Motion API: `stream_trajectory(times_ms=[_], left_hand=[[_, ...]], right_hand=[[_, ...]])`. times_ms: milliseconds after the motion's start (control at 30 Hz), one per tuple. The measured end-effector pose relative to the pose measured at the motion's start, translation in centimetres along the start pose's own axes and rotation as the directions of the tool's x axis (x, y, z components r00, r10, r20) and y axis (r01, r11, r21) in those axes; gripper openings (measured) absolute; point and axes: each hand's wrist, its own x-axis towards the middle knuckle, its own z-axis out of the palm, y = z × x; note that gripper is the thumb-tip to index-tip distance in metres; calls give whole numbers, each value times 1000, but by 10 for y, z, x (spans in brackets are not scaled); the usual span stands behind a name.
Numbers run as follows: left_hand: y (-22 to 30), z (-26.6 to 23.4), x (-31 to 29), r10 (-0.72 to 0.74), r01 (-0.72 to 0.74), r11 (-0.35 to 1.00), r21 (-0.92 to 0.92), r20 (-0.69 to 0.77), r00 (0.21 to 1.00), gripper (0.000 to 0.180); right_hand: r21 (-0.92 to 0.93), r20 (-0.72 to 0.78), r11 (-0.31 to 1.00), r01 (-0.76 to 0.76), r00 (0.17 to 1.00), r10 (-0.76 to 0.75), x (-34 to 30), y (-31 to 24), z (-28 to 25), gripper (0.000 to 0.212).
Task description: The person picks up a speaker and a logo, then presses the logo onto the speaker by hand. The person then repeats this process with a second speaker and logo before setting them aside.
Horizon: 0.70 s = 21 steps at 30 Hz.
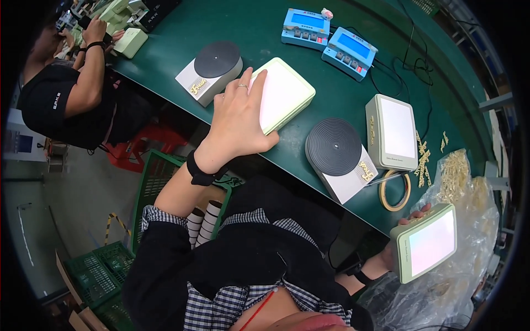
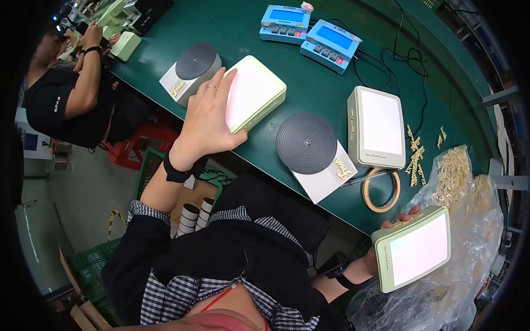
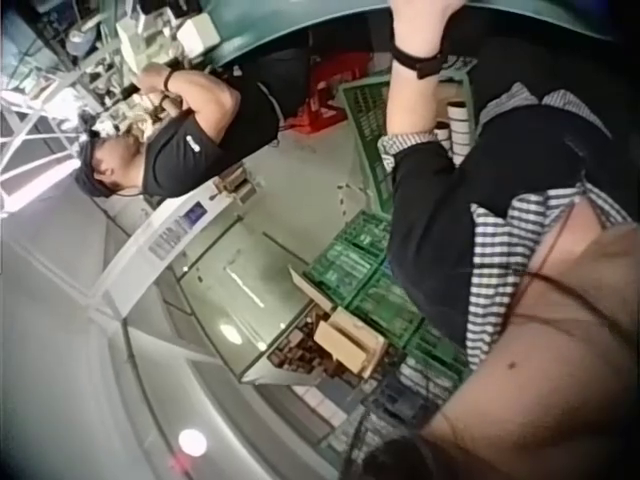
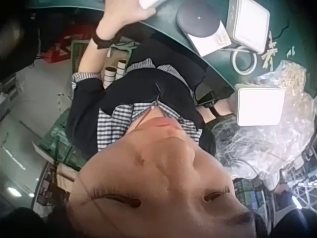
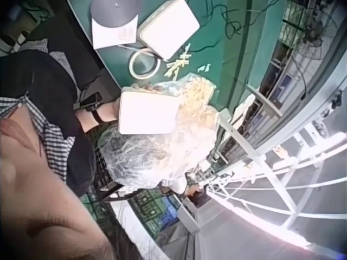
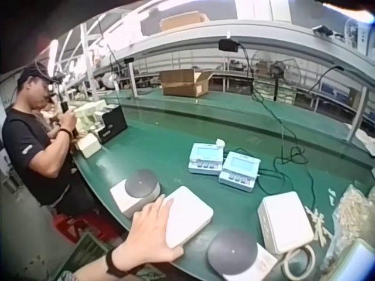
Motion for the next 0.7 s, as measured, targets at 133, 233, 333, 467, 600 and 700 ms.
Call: stream_trajectory(times_ms=[133,233,333,467,600,700], left_hand=[[-2,0,1,-6,4,993,-115,-20,1000,98],[-2,3,0,21,-31,995,-93,-106,994,97],[-1,-1,-1,20,-27,995,-92,-79,997,99],[1,4,0,1,-10,993,-120,-76,997,99],[5,5,3,-56,46,988,-145,-68,996,97],[10,1,3,-93,84,983,-161,-49,994,95]], right_hand=[[97,-75,994,-52,995,59,1,-5,-6,88],[58,9,998,-40,999,39,3,0,-4,90],[98,33,994,-54,998,51,5,0,-4,90],[206,73,973,-105,993,92,3,-4,-12,91],[98,197,991,-90,978,70,12,3,-6,94],[7,180,995,-97,979,95,14,-9,-5,94]])
